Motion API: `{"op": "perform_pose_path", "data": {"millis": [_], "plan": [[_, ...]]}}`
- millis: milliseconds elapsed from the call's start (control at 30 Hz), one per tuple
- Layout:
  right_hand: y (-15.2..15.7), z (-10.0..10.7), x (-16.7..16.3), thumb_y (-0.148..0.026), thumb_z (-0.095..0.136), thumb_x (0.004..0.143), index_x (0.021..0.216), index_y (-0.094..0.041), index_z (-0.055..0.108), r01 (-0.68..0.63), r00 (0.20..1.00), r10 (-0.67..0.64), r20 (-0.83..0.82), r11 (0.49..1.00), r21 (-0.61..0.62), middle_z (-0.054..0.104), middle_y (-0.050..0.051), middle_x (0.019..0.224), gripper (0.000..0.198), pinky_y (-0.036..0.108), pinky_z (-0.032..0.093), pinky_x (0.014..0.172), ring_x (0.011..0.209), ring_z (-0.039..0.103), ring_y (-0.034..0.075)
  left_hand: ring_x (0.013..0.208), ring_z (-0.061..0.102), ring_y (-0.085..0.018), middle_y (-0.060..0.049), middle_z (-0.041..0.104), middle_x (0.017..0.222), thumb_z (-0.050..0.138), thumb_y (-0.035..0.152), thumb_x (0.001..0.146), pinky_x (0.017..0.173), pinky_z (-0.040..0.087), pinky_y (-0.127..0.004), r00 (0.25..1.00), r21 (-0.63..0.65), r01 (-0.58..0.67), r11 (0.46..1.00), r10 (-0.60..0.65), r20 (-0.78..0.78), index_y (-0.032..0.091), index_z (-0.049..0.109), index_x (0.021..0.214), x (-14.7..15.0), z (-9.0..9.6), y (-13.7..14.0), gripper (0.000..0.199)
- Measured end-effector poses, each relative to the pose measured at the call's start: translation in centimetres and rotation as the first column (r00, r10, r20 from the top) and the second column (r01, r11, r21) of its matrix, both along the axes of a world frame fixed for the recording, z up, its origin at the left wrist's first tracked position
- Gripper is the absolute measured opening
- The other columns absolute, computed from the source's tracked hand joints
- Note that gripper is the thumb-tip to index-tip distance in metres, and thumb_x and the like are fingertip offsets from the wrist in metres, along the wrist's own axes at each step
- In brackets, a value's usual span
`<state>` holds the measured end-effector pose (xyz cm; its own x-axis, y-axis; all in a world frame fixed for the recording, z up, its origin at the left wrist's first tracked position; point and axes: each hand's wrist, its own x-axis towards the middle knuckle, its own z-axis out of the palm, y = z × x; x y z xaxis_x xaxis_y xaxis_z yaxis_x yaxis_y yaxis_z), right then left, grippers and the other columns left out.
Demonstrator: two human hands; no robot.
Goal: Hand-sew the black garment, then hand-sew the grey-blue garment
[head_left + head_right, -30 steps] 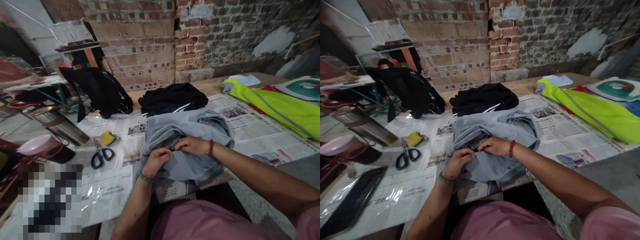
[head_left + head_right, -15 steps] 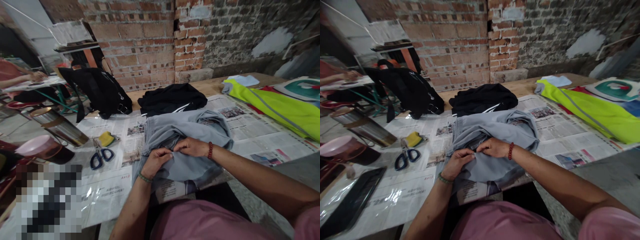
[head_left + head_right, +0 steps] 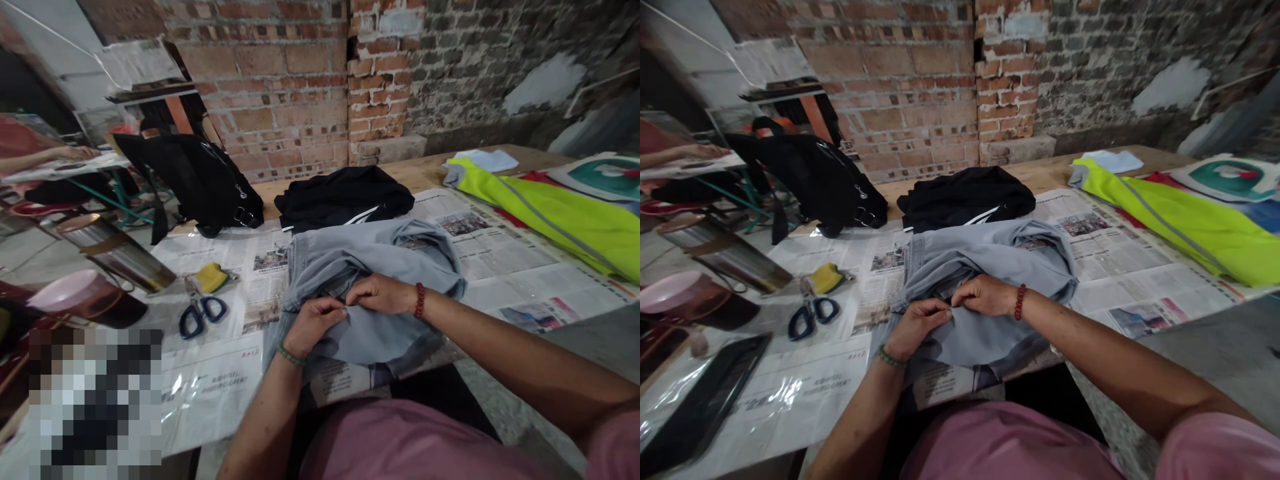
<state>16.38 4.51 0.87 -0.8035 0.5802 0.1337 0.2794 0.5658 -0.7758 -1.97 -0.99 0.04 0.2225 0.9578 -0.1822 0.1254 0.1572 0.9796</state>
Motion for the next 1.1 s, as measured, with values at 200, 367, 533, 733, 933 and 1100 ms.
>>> {"op": "perform_pose_path", "data": {"millis": [200, 367, 533, 733, 933, 1100], "plan": [[-0.6, -0.3, -0.5, -0.007, 0.046, 0.075, 0.093, -0.017, 0.058, 0.018, 0.997, -0.023, -0.07, 0.997, -0.072, 0.066, 0.002, 0.085, 0.024, 0.025, 0.047, 0.072, 0.079, 0.061, 0.013, 0.054, 0.043, -0.008, 0.003, 0.053, 0.056, 0.068, 0.03, 0.06, 0.053, 0.033, -0.019, 1.0, 0.015, -0.029, 0.999, 0.029, 0.002, 0.015, 0.065, 0.06, 0.2, -0.2, 0.1, 0.015], [-0.7, 0.2, 0.3, -0.008, 0.042, 0.079, 0.102, -0.019, 0.056, 0.188, 0.975, -0.185, -0.124, 0.982, 0.016, 0.063, 0.004, 0.099, 0.029, 0.029, 0.047, 0.078, 0.087, 0.06, 0.014, 0.051, 0.041, -0.007, 0.004, 0.051, 0.054, 0.07, 0.032, 0.059, 0.05, 0.032, -0.018, 0.997, -0.05, -0.04, 0.998, 0.043, 0.066, 0.014, 0.063, 0.06, 0.1, -0.2, 0.0, 0.019], [-2.9, 0.5, 1.3, -0.015, 0.048, 0.08, 0.095, -0.02, 0.059, 0.388, 0.904, -0.32, -0.282, 0.892, 0.232, 0.061, 0.006, 0.096, 0.018, 0.033, 0.045, 0.082, 0.092, 0.056, 0.016, 0.049, 0.04, -0.006, 0.005, 0.051, 0.053, 0.071, 0.031, 0.058, 0.048, 0.031, -0.018, 0.993, -0.088, -0.04, 0.995, 0.05, 0.111, 0.014, 0.062, 0.059, -0.1, -0.2, 0.0, 0.019], [-4.8, -0.6, -0.6, -0.023, 0.057, 0.078, 0.092, -0.019, 0.058, 0.329, 0.939, -0.23, -0.254, 0.815, 0.477, 0.061, 0.006, 0.089, 0.015, 0.037, 0.041, 0.079, 0.087, 0.052, 0.019, 0.052, 0.042, -0.007, 0.004, 0.053, 0.054, 0.07, 0.03, 0.059, 0.052, 0.033, -0.018, 0.994, -0.046, -0.025, 0.999, 0.03, 0.109, 0.013, 0.065, 0.059, -0.1, -0.5, 0.1, 0.017], [-4.4, -1.5, -2.1, -0.019, 0.048, 0.084, 0.08, -0.019, 0.057, 0.367, 0.925, -0.254, -0.281, 0.782, 0.504, 0.059, 0.003, 0.075, 0.01, 0.034, 0.04, 0.07, 0.074, 0.05, 0.016, 0.056, 0.043, -0.008, 0.003, 0.055, 0.057, 0.068, 0.027, 0.061, 0.056, 0.034, -0.019, 0.994, 0.016, -0.028, 0.999, 0.026, 0.111, 0.013, 0.066, 0.06, -0.4, -0.6, 0.2, 0.014], [-4.9, -1.8, -2.1, -0.018, 0.045, 0.086, 0.084, -0.02, 0.055, 0.499, 0.84, -0.322, -0.437, 0.775, 0.387, 0.058, 0.005, 0.084, 0.011, 0.033, 0.043, 0.073, 0.083, 0.051, 0.017, 0.055, 0.043, -0.008, 0.002, 0.055, 0.057, 0.069, 0.029, 0.062, 0.055, 0.035, -0.019, 0.987, -0.03, -0.023, 0.999, 0.028, 0.156, 0.013, 0.066, 0.061, -0.4, -0.7, 0.2, 0.016]]}}
